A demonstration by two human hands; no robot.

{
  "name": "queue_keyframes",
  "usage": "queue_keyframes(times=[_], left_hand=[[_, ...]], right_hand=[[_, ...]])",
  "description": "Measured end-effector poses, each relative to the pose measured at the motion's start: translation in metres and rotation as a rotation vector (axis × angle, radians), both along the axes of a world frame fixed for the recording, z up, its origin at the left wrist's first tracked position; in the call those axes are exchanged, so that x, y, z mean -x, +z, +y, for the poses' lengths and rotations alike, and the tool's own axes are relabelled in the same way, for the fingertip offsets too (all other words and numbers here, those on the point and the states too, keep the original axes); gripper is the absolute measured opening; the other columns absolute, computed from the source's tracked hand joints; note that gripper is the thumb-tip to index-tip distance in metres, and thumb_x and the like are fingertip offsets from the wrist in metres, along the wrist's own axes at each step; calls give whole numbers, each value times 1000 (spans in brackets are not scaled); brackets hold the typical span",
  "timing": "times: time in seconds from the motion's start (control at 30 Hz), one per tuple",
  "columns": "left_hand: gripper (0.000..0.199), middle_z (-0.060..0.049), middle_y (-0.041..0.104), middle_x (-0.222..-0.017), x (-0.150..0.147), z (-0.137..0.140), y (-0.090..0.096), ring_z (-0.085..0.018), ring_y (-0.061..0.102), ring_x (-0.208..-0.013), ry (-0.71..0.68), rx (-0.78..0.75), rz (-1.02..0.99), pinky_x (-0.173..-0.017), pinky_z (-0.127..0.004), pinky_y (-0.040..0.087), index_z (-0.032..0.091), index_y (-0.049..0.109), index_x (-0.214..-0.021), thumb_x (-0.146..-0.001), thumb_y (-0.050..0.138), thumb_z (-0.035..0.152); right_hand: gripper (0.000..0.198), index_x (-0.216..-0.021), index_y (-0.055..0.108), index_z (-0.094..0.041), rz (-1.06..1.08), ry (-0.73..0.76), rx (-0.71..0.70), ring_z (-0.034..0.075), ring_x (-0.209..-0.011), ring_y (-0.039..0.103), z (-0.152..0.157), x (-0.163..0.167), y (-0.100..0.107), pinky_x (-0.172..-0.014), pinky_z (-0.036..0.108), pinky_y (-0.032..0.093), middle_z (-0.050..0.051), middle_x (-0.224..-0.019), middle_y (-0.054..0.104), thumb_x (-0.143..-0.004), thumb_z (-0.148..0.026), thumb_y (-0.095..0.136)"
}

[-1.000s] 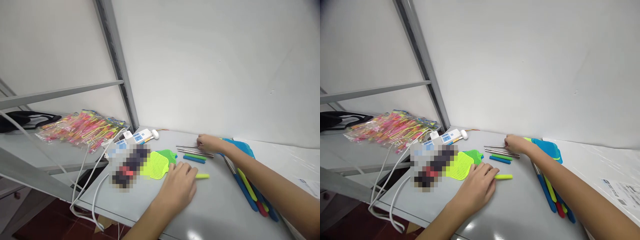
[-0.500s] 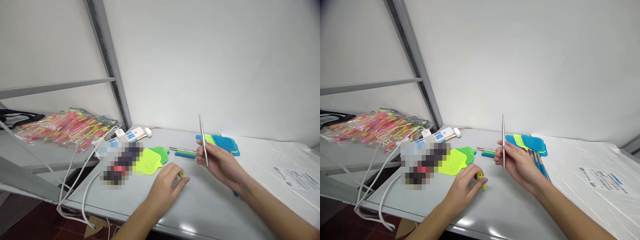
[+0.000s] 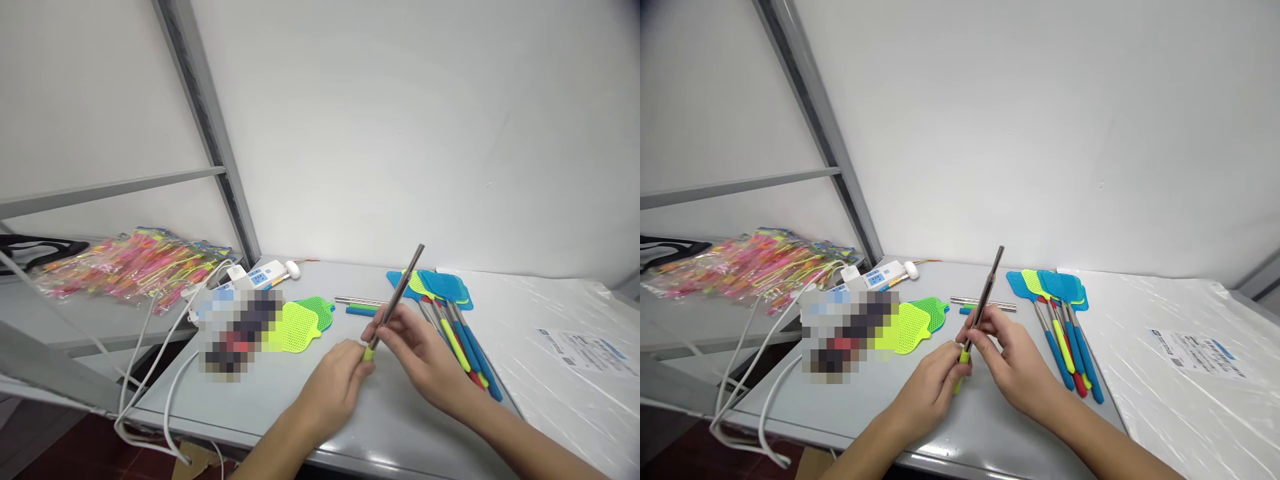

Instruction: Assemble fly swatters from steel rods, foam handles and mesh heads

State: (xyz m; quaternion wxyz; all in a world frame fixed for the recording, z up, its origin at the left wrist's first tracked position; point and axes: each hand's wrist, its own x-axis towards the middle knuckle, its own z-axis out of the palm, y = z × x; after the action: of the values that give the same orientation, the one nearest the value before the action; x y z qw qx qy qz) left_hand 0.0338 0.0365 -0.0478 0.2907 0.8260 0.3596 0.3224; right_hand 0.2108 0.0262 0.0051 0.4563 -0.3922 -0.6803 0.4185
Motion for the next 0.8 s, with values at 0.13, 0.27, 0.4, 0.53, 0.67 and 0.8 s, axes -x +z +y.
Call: queue_keyframes(times=[0.13, 0.27, 0.4, 0.53, 0.67, 0.8], left_hand=[[24, 0, 52, -75, 1, -3, 0, -16, 49, -69, 30, 66, -129, -65, -28, 35, 21, 47, -88, -100, 31, 33], [28, 3, 46, -68, 1, -6, 4, -13, 43, -61, 33, 156, -193, -59, -26, 31, 21, 47, -84, -100, 32, 38], [31, 4, 46, -66, -2, -12, 10, -12, 40, -59, 34, 195, -185, -57, -25, 29, 21, 56, -87, -99, 37, 41], [30, 3, 49, -67, -6, -23, 17, -12, 42, -60, 3, 235, -185, -57, -25, 29, 21, 59, -88, -98, 39, 41], [30, 3, 46, -65, -7, -29, 22, -12, 42, -60, -46, 241, -177, -57, -26, 28, 21, 56, -87, -99, 36, 41], [30, 4, 41, -63, -5, -27, 24, -12, 39, -57, -42, 233, -175, -55, -26, 26, 21, 51, -84, -100, 34, 40]], right_hand=[[22, -110, 62, -25, -107, 7, 28, 24, -118, 55, -4, 0, -1, -101, 44, 43, 8, -125, 61, -92, -36, 56], [31, -114, 61, -26, 115, -2, 154, 26, -117, 55, -3, -2, 6, -100, 47, 44, 8, -129, 57, -87, -41, 62], [25, -89, 62, -23, 580, -83, 220, 15, -73, 59, 1, -3, 29, -78, 36, 53, 0, -75, 58, -90, -47, 55], [42, -63, 42, -21, 845, -153, 316, 7, -42, 18, -3, 5, 43, -40, 20, 35, -10, -51, 17, -91, -51, 52], [42, -65, 39, -22, 916, -261, 277, 8, -42, 9, -9, 20, 38, -35, 20, 21, -11, -50, 12, -91, -54, 50], [42, -66, 40, -22, 945, -265, 226, 7, -43, 7, -7, 35, 31, -41, 21, 26, -12, -49, 11, -92, -54, 50]])
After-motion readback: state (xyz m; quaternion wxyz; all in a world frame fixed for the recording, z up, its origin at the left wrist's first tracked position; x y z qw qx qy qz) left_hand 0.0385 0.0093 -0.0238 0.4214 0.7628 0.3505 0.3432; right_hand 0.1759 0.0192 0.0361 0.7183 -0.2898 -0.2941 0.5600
